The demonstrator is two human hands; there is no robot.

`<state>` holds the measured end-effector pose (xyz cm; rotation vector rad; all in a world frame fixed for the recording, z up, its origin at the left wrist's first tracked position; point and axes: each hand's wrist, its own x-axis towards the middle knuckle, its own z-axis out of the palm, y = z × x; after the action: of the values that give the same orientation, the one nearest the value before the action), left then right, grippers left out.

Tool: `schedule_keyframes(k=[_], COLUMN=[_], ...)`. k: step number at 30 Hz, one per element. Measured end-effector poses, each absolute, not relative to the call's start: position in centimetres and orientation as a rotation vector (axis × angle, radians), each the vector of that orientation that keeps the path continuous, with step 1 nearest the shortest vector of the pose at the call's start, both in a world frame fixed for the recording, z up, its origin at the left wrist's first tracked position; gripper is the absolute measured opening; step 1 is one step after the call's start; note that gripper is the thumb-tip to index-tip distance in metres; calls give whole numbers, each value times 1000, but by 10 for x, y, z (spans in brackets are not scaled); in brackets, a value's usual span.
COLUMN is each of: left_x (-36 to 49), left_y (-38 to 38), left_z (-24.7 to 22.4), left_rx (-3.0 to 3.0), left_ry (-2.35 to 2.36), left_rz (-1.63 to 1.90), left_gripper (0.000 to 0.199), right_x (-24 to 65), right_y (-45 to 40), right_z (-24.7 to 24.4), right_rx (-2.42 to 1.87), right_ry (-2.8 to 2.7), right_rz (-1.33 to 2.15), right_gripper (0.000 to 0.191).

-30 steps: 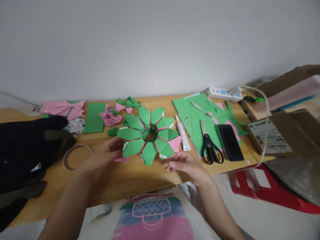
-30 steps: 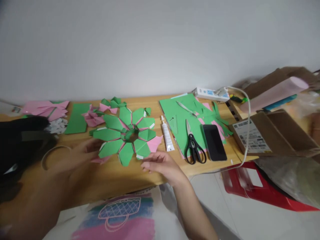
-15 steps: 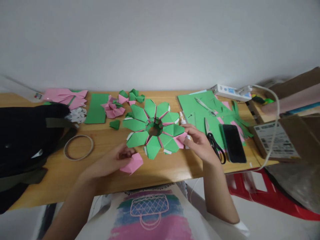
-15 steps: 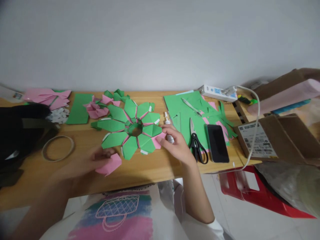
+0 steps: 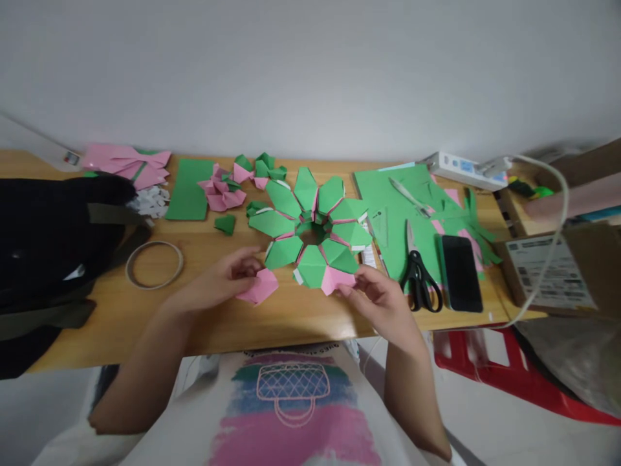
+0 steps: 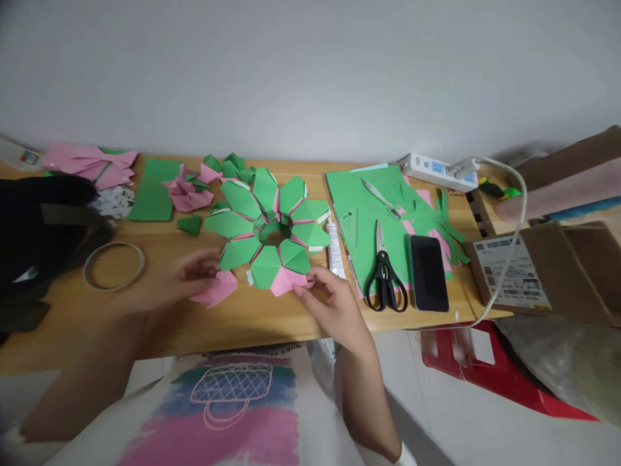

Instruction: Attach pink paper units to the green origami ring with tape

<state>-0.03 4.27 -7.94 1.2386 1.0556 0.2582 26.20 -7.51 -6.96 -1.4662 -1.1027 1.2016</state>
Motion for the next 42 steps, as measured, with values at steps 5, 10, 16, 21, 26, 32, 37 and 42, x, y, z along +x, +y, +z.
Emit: schedule_keyframes(k=[5, 10, 16, 21, 26, 32, 37, 42], left_x=[4, 17, 26, 31, 39, 45, 49, 47], left_y=[26, 12, 5, 5, 4, 1, -3, -6], left_z=[-76, -63, -44, -38, -34, -34, -36, -39], left_rx=[1253, 1301, 1346, 1312, 1347, 1410, 1494, 1626], left_ry=[1059, 897, 730, 707, 658, 600, 621, 629], left_rz=[185, 131, 102, 136, 153, 169, 187, 160], left_gripper=[33, 41, 50, 60, 68, 71, 65, 65], right_x=[261, 258, 254, 252, 250, 249, 245, 236], right_y=[-81, -80, -76, -70, -65, -72, -74, -66], right_z=[-70, -66, -59, -53, -53, -55, -56, -64], right_rx=[-1397, -1436, -1389, -1296, -1308, -1450, -1573, -1505], right_ry=[-1116, -1093, -999, -936, -947, -1123, -1263, -1246], right_rz=[1191, 1073, 1131, 1138, 1039, 793, 551, 486], right_gripper=[22, 15, 16, 17, 14, 20, 28, 28])
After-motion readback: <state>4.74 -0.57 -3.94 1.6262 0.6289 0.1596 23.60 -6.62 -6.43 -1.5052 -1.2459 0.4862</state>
